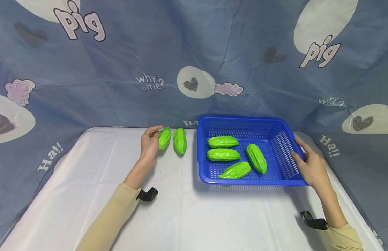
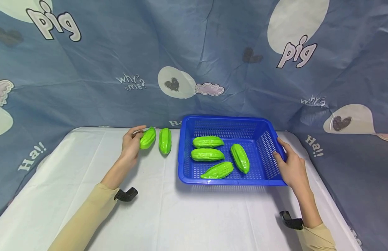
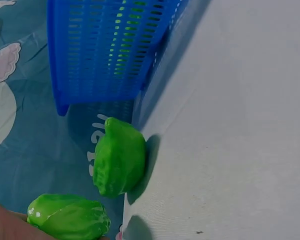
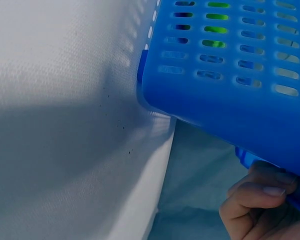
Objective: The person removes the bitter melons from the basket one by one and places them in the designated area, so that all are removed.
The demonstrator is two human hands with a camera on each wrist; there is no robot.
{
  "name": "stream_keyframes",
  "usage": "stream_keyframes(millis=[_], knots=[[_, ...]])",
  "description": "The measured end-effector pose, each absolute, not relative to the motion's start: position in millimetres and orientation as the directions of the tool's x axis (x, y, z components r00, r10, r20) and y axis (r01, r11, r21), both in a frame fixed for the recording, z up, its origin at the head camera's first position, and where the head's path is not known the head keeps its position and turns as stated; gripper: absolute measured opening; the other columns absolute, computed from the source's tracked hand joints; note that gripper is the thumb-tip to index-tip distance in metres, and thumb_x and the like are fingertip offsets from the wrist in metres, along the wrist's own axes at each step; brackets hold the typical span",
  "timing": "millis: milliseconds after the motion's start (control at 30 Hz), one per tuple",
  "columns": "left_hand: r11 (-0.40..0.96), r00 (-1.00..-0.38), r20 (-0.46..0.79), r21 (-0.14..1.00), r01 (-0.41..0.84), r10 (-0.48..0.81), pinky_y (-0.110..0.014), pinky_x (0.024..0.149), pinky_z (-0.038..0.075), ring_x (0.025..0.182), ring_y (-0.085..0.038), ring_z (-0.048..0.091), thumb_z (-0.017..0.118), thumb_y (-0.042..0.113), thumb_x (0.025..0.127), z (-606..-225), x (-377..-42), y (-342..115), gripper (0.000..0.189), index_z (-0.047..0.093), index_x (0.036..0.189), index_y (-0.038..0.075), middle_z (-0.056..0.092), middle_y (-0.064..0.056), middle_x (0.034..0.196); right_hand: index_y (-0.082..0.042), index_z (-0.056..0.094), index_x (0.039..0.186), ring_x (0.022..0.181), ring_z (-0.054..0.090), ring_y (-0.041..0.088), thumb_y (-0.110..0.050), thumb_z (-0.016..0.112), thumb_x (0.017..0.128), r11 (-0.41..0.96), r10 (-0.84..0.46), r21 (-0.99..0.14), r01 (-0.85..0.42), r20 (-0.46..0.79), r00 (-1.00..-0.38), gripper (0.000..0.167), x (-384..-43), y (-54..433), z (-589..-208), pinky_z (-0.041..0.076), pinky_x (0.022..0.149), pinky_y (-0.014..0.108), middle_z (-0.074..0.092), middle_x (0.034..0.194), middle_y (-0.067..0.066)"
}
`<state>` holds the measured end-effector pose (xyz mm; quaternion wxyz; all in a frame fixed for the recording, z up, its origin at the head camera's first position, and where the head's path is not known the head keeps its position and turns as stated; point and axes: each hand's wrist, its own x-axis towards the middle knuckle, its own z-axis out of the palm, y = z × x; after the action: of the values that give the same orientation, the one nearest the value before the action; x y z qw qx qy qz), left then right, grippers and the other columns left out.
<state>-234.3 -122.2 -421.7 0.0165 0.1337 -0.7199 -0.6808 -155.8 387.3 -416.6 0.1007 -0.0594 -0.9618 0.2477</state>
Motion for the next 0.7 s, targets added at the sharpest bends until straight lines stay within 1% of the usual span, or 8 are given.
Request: stream_keyframes(millis=[33, 133, 200, 267, 367, 433, 567, 700], knots=[[0.037, -0.963, -0.156, 0.985, -0.168, -0.218, -0.024, 0.088, 0.042, 0.130, -0.021, 0.045, 0.036, 0.009, 0.114, -421.8, -235.6, -121.6, 0.044, 0.057, 0.152, 0.010, 0.043, -0.019, 0.163, -0.010, 0.039, 0.167, 0.081, 0.074, 0.042, -0.028, 0.056, 0.112, 0.871, 0.164, -0.488, 0.065, 0.164, -0.973, 0.060, -155.9, 387.4, -416.6, 0.047, 0.061, 0.032, 0.069, 0.118, 0.045], [0.029, -0.962, -0.159, 0.985, -0.169, -0.220, -0.024, 0.086, 0.042, 0.128, -0.021, 0.045, 0.035, 0.007, 0.114, -422.7, -239.7, -120.6, 0.044, 0.056, 0.153, 0.008, 0.042, -0.019, 0.164, -0.010, 0.039, 0.167, 0.084, 0.075, 0.046, -0.027, 0.056, 0.112, 0.870, 0.164, -0.489, 0.065, 0.163, -0.973, 0.060, -155.9, 387.2, -416.6, 0.054, 0.063, 0.041, 0.068, 0.120, 0.046], [0.020, -0.961, -0.166, 0.984, -0.175, -0.222, -0.024, 0.086, 0.042, 0.129, -0.021, 0.045, 0.035, 0.007, 0.114, -423.9, -242.6, -120.3, 0.044, 0.056, 0.152, 0.008, 0.041, -0.020, 0.164, -0.010, 0.039, 0.167, 0.086, 0.075, 0.047, -0.027, 0.056, 0.112, 0.870, 0.164, -0.489, 0.066, 0.162, -0.973, 0.060, -156.0, 386.7, -416.3, 0.054, 0.063, 0.041, 0.067, 0.121, 0.046], [0.018, -0.958, -0.177, 0.982, -0.186, -0.226, -0.023, 0.089, 0.043, 0.132, -0.023, 0.045, 0.035, 0.006, 0.113, -425.9, -245.1, -119.8, 0.045, 0.056, 0.153, 0.008, 0.041, -0.020, 0.164, -0.009, 0.039, 0.167, 0.088, 0.075, 0.050, -0.027, 0.056, 0.112, 0.869, 0.164, -0.491, 0.065, 0.162, -0.973, 0.060, -156.0, 386.3, -416.4, 0.057, 0.065, 0.048, 0.066, 0.122, 0.047], [0.009, -0.956, -0.191, 0.980, -0.198, -0.223, -0.024, 0.096, 0.043, 0.144, -0.028, 0.043, 0.036, 0.004, 0.113, -429.3, -248.3, -118.9, 0.045, 0.056, 0.153, 0.007, 0.040, -0.021, 0.165, -0.009, 0.039, 0.167, 0.087, 0.075, 0.049, -0.027, 0.056, 0.112, 0.869, 0.160, -0.492, 0.059, 0.165, -0.973, 0.060, -156.0, 386.2, -416.1, 0.057, 0.064, 0.048, 0.066, 0.122, 0.047], [0.003, -0.957, -0.198, 0.979, -0.203, -0.214, -0.026, 0.100, 0.043, 0.150, -0.031, 0.040, 0.036, 0.003, 0.113, -432.1, -249.4, -118.3, 0.045, 0.055, 0.153, 0.007, 0.037, -0.021, 0.166, -0.009, 0.039, 0.167, 0.087, 0.075, 0.050, -0.027, 0.056, 0.112, 0.868, 0.158, -0.493, 0.056, 0.168, -0.973, 0.060, -156.0, 386.4, -416.1, 0.058, 0.067, 0.054, 0.066, 0.122, 0.048], [-0.009, -0.958, -0.201, 0.979, -0.203, -0.205, -0.032, 0.109, 0.041, 0.157, -0.033, 0.035, 0.036, 0.002, 0.112, -436.9, -250.2, -116.6, 0.045, 0.054, 0.154, 0.007, 0.030, -0.021, 0.172, -0.009, 0.039, 0.167, 0.085, 0.075, 0.047, -0.027, 0.056, 0.112, 0.868, 0.156, -0.493, 0.055, 0.166, -0.974, 0.060, -156.2, 387.2, -415.8, 0.056, 0.064, 0.047, 0.067, 0.120, 0.047], [0.001, -0.958, -0.203, 0.978, -0.208, -0.204, -0.038, 0.116, 0.043, 0.158, -0.035, 0.034, 0.037, 0.002, 0.112, -439.7, -250.0, -114.6, 0.046, 0.053, 0.155, 0.008, 0.029, -0.023, 0.172, -0.009, 0.039, 0.167, 0.086, 0.075, 0.048, -0.027, 0.057, 0.112, 0.868, 0.154, -0.495, 0.053, 0.165, -0.974, 0.060, -156.3, 387.6, -415.8, 0.055, 0.063, 0.043, 0.067, 0.121, 0.047]])
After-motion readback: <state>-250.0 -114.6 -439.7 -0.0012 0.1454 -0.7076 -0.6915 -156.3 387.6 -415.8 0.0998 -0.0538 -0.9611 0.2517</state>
